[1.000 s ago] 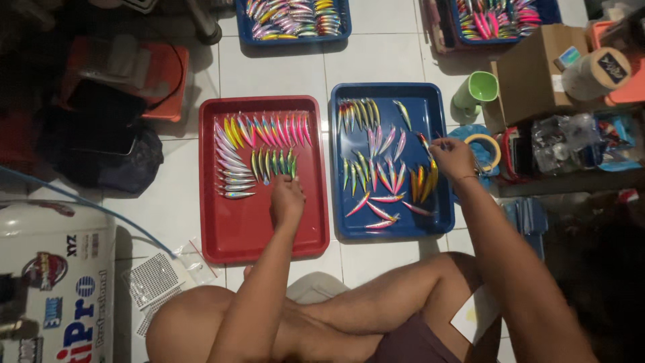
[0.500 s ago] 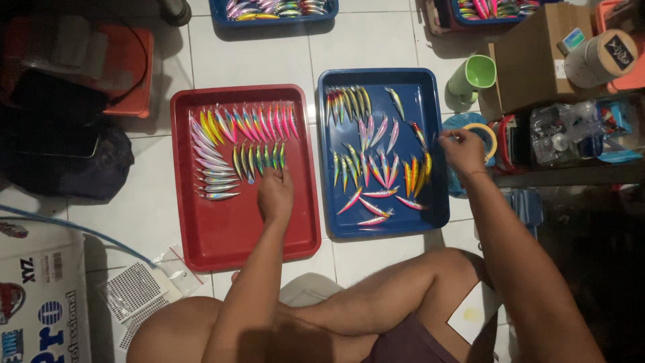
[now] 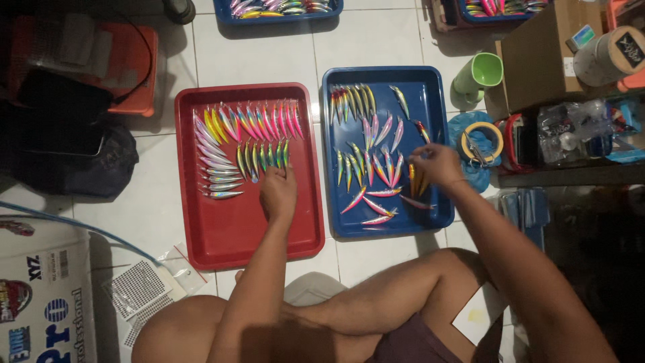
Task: The person sits on the floor and assembles fishing lures by inserting small hooks into the body of each lure. They pick lures from a blue tray, perform the insertion, and place the finished lures into a red tray. The process is repeated for multiple lures.
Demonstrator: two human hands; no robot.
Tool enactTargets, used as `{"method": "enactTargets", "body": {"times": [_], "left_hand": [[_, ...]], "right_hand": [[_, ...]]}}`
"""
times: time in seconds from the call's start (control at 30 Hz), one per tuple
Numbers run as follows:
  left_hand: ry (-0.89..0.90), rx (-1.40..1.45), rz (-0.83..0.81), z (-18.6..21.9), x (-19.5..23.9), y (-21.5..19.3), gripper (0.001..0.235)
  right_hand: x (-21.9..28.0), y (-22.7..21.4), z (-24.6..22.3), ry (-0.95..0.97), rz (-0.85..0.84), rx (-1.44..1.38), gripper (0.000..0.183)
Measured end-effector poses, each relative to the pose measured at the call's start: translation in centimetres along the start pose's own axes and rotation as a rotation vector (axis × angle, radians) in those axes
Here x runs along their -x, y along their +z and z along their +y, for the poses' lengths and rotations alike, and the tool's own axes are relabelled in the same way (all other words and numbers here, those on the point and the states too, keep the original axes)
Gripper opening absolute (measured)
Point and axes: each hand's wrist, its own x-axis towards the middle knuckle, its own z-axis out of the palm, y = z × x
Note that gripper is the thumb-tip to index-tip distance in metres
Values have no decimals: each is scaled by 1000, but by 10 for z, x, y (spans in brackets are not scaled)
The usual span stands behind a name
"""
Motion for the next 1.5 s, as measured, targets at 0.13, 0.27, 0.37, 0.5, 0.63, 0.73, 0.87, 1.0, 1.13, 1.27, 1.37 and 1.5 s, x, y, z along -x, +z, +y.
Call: {"method": "enactTargets", "body": {"times": [0.13, 0.27, 0.37, 0.5, 0.63, 0.73, 0.87, 1.0, 1.13, 1.27, 1.37, 1.5], "left_hand": [[-6, -42, -16, -5, -3, 2, 24], [-47, -55, -69, -6, -6, -1, 26], [-44, -16, -76, -5, -4, 1, 27], [-35, -43, -43, -1, 6, -2, 32], [3, -72, -92, -2, 11, 5, 36], [15, -129, -95, -11, 6, 17, 33], [83, -126, -128, -11, 7, 14, 30], [109, -131, -119, -11, 8, 15, 29], [82, -96, -126, -1, 10, 7, 29], [51, -149, -126, -2, 10, 10, 29], [56, -166, -126, 0, 11, 10, 29], [68, -158, -119, 1, 12, 8, 28]], "right_hand": [[8, 27, -17, -89, -53, -63, 34], [37, 30, -70, -88, -117, -138, 35], [10, 63, -54, -86, -96, -95, 33], [-32, 96, -41, -71, -10, -102, 24], [-77, 99, -41, -77, 62, -128, 30], [-118, 103, -52, -64, 146, -278, 25], [-157, 120, -46, -47, 305, -224, 32], [-180, 136, -37, -24, 348, -131, 34], [-126, 108, -95, -63, 386, -150, 31], [-101, 112, -136, -54, 238, -218, 27], [-96, 117, -144, -46, 180, -225, 31], [-98, 119, -143, 14, 163, -198, 34]]}}
